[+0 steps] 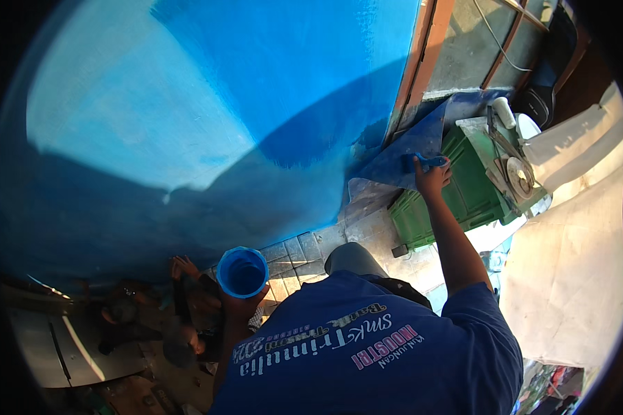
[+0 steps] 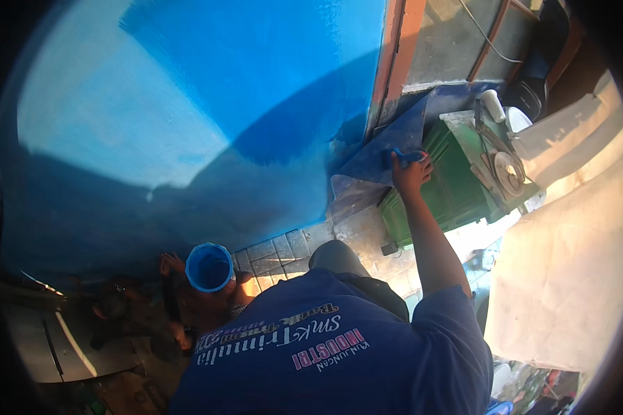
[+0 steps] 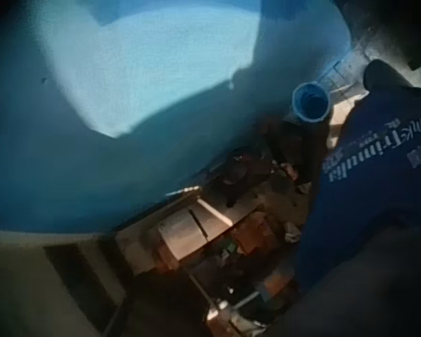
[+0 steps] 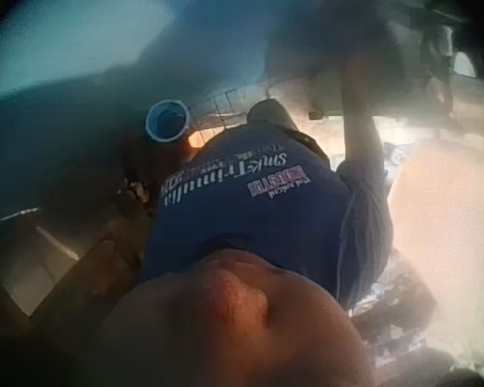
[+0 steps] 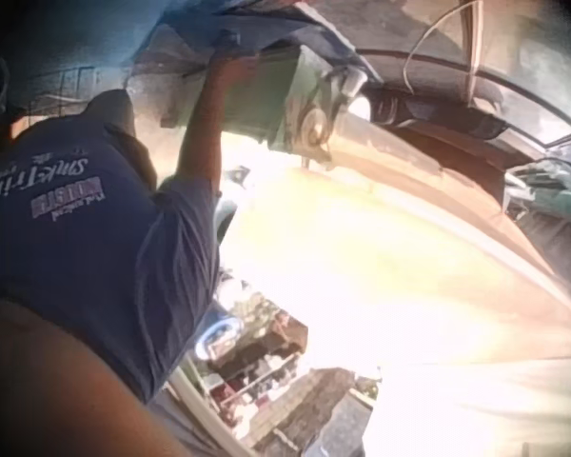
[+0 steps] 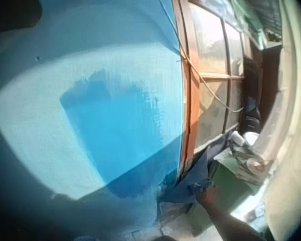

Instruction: The person paints a wall by dipping a paintbrush into a small container of paint and brushing the paint onto the wall surface.

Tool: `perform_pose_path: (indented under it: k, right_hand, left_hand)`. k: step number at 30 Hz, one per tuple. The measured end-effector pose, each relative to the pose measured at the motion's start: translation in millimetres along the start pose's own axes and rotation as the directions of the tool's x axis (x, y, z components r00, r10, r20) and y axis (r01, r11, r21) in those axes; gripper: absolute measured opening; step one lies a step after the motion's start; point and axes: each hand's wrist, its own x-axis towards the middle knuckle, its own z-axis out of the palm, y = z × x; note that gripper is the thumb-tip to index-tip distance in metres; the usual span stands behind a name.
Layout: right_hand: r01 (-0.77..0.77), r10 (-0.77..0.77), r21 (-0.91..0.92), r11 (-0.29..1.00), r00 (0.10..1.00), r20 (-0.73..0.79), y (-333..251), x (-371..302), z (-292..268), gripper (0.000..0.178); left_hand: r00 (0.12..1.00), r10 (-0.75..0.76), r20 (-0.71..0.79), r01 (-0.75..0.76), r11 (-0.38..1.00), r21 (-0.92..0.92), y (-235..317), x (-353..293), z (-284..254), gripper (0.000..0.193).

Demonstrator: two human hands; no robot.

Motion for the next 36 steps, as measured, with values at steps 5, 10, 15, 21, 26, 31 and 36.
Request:
perform_pose_path:
  k: [5, 10, 15, 21, 26, 31, 36]
  right_hand:
    - [-0.455, 0.425, 0.266, 0.85, 0.89, 0.165, 3.8, -0.8, 4.7, 0.069]
    - [-0.211, 0.182, 0.165, 0.964, 0.968, 0.173, 18.9, 14.0, -35.0, 0.056]
    - [-0.027, 0.059, -0.128, 0.991, 0.967, 0.249, 51.2, 22.0, -87.2, 0.055]
    - [-0.016, 0.045, -0.155, 0.988, 0.982, 0.183, 103.9, 20.7, -80.9, 0.049]
    - [0.0, 0.038, -0.169, 0.986, 0.974, 0.224, 117.5, 32.1, -92.0, 0.046]
    - [0.072, -0.04, -0.126, 0.989, 0.969, 0.244, 131.4, 38.2, -93.6, 0.047]
    - [0.174, -0.169, -0.001, 0.985, 0.956, 0.24, 130.3, 36.8, -96.8, 0.041]
  left_hand:
    - [0.997, 0.021, 0.069, -0.023, 1.0, 0.016, -2.8, -4.8, -23.6, 0.073]
    - [0.994, 0.006, 0.105, -0.008, 1.0, 0.016, -9.3, -9.7, -33.8, 0.075]
    - [0.994, -0.014, 0.112, 0.015, 1.0, -0.008, -14.5, -17.3, -37.5, 0.077]
    - [0.99, -0.021, 0.141, 0.025, 0.999, -0.027, -18.6, -12.9, -17.8, 0.079]
    - [0.991, -0.04, 0.13, 0.043, 0.999, -0.018, -18.8, -11.6, 0.6, 0.081]
    - [0.992, -0.071, 0.104, 0.073, 0.997, -0.011, -20.4, -12.9, 35.5, 0.083]
    - [0.999, -0.046, -0.025, 0.046, 0.999, -0.012, -38.9, -17.4, 95.1, 0.083]
